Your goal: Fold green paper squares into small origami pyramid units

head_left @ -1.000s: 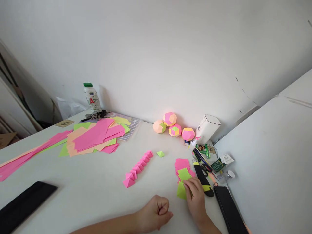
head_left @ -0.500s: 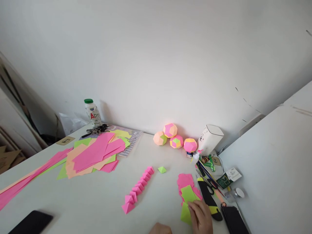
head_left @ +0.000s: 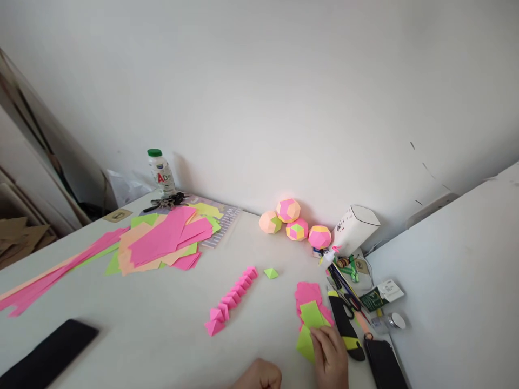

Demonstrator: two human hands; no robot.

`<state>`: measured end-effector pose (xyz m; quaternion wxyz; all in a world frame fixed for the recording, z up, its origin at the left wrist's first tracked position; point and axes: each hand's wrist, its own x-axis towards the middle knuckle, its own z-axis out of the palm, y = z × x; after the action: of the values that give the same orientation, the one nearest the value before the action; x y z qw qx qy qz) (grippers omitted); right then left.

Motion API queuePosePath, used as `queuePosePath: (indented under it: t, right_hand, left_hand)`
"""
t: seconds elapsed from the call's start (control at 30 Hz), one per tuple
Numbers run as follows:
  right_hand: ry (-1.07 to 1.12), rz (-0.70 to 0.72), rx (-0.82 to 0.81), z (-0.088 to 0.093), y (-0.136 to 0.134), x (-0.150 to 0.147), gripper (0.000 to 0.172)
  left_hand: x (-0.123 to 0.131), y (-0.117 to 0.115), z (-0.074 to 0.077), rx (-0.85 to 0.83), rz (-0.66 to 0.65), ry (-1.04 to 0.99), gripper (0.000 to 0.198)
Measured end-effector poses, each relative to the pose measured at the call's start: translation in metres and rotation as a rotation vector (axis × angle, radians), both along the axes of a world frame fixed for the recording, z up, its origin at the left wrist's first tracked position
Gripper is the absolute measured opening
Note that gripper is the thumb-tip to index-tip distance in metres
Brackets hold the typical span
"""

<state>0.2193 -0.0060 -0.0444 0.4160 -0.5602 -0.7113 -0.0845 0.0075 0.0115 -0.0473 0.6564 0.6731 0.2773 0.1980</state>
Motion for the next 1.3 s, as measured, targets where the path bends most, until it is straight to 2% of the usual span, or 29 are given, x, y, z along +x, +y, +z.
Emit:
queuePosePath:
  t: [0.07, 0.17, 0.3, 0.37, 0.47, 0.63, 0.9, 1.3]
  right_hand:
    - [0.014, -0.006, -0.012, 0.002, -0.001, 0.000, 0.022]
    - [0.042, -0.024, -0.014, 0.005, -0.001, -0.001, 0.023]
    - [0.058, -0.039, -0.030, 0.007, -0.004, -0.002, 0.024]
    - [0.053, -0.052, -0.010, 0.007, -0.006, -0.002, 0.024]
    - [0.053, -0.074, -0.025, 0.006, -0.007, -0.002, 0.026]
    - [0.055, -0.093, -0.060, 0.007, -0.006, -0.002, 0.028]
    - [-0.029, -0.046, -0.003, 0.009, 0.008, -0.007, 0.023]
    - [-0.041, -0.039, 0.014, 0.007, 0.011, -0.008, 0.023]
  left_hand:
    - [0.002, -0.005, 0.009, 0.030, 0.035, -0.026, 0.047]
    - [0.005, -0.010, 0.017, -0.046, 0.117, -0.012, 0.046]
    - [0.006, -0.012, 0.016, -0.167, 0.107, 0.028, 0.042]
    - [0.008, -0.012, 0.012, -0.149, 0.120, 0.029, 0.041]
    - [0.012, -0.013, 0.007, -0.009, 0.178, -0.008, 0.042]
    - [0.015, -0.017, 0.013, 0.028, 0.227, 0.001, 0.040]
    - [0.012, -0.013, 0.017, 0.004, 0.240, -0.045, 0.039]
    - [0.007, -0.012, 0.020, -0.043, 0.168, -0.068, 0.042]
